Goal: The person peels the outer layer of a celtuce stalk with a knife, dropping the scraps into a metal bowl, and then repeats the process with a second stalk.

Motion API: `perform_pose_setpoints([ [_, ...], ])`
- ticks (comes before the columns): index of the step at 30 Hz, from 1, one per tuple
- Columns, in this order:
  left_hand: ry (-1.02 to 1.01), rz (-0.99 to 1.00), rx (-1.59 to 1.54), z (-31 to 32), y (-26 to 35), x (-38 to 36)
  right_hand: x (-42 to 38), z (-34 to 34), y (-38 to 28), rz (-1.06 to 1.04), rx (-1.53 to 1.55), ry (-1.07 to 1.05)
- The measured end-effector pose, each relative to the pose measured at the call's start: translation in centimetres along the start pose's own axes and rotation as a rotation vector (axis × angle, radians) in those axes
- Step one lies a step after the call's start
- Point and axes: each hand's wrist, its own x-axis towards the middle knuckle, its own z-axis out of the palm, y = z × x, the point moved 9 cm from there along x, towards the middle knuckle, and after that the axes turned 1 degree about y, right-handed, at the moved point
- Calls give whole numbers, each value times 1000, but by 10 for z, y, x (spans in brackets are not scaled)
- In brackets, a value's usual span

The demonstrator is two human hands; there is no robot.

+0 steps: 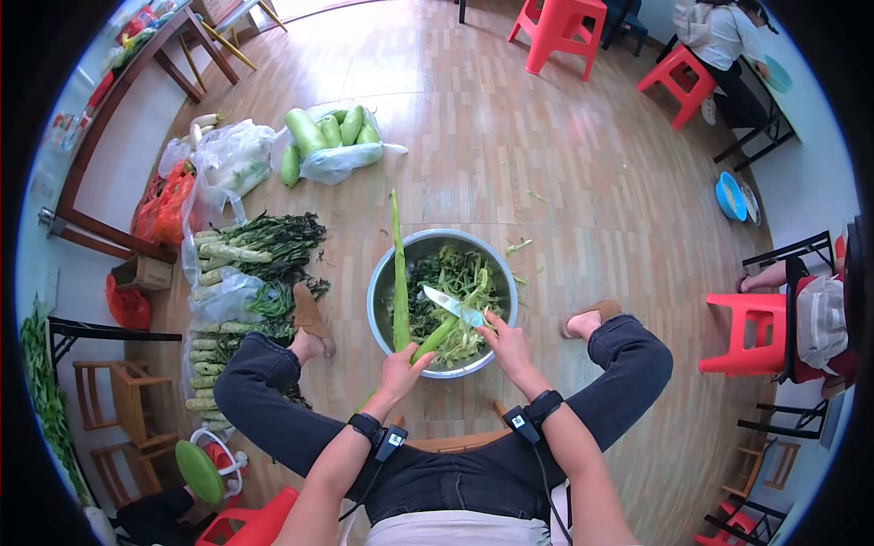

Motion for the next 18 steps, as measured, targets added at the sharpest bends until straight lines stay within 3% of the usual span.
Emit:
perform_pose_setpoints([
  [2, 15, 3, 2, -3, 3, 0, 4, -4, 14, 36, 136, 101],
  [15, 30, 15, 69, -9, 10, -5, 3, -1, 13, 67, 199, 21],
  [18, 31, 31, 86, -9, 10, -5, 12, -16, 17, 27, 322, 132],
])
